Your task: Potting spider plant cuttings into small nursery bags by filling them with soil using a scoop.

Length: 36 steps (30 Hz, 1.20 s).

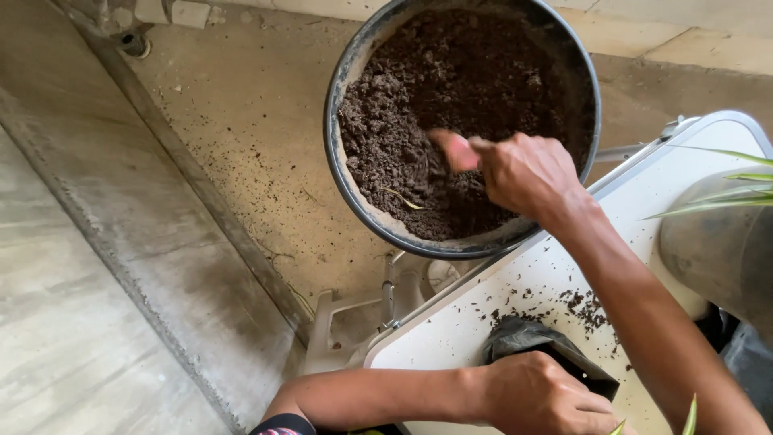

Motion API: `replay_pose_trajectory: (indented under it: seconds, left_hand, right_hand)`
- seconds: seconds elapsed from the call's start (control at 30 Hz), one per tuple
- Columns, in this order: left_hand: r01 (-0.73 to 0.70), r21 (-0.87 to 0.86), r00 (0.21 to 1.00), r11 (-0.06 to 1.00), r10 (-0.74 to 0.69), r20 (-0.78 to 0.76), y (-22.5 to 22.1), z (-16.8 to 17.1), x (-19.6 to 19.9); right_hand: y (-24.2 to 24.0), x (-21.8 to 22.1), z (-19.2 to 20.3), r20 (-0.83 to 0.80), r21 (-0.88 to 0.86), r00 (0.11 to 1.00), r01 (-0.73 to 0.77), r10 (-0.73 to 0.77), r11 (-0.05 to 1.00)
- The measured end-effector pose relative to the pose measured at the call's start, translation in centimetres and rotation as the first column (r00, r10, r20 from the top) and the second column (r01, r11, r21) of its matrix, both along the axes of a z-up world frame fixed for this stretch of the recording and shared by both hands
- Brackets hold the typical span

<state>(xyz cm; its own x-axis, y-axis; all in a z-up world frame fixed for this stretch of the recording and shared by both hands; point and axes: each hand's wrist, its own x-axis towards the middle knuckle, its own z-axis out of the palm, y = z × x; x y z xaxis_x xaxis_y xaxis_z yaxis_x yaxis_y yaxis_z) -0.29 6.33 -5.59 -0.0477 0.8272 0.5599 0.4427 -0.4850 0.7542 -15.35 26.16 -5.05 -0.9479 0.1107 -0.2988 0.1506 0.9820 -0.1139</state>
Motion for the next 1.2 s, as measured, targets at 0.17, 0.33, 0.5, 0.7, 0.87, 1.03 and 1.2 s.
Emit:
replay_pose_trajectory:
  seconds: [0.17,0.33,0.5,0.7,0.87,1.03,1.2]
  left_hand:
    - [0.009,0.008,1.000,1.000,-0.009,0.006,-0.2,0.4,-0.2]
    - [0.040,0.023,0.998,0.999,-0.039,-0.045,-0.3,-0.8,0.6]
    - [-0.003,-0.008,0.997,1.000,0.002,-0.082,-0.9,1.4,0.1]
    - [0.031,-0.148,0.995,0.988,-0.016,0.099,-2.5,5.9,0.5]
    - [0.009,0.008,0.997,1.000,-0.010,0.079,-2.9,6.4,1.5]
    - [-0.018,0.166,0.997,0.986,0.004,0.082,-3.0,6.4,1.4]
    - [0.064,0.198,0.993,0.978,-0.081,0.081,-3.8,5.7,1.7]
  right_hand:
    - [-1.4,-0.2,0.9,0.198,-0.150,0.973,0.150,-0.119,0.977]
    - [-1.1,0.6,0.9,0.031,-0.086,0.992,0.123,-0.121,0.989]
    - [-0.5,2.7,3.2,-0.194,-0.049,0.958,0.207,-0.212,0.977]
    - [-0.1,7.4,5.2,-0.317,-0.236,0.874,0.303,-0.368,0.924]
    - [-2.2,14.4,8.0,-0.347,-0.300,0.832,0.338,-0.432,0.892]
    - [-5.5,22.9,12.0,-0.367,-0.339,0.812,0.337,-0.453,0.878]
    - [-8.7,29.6,13.3,-0.262,-0.313,0.810,0.444,-0.525,0.840]
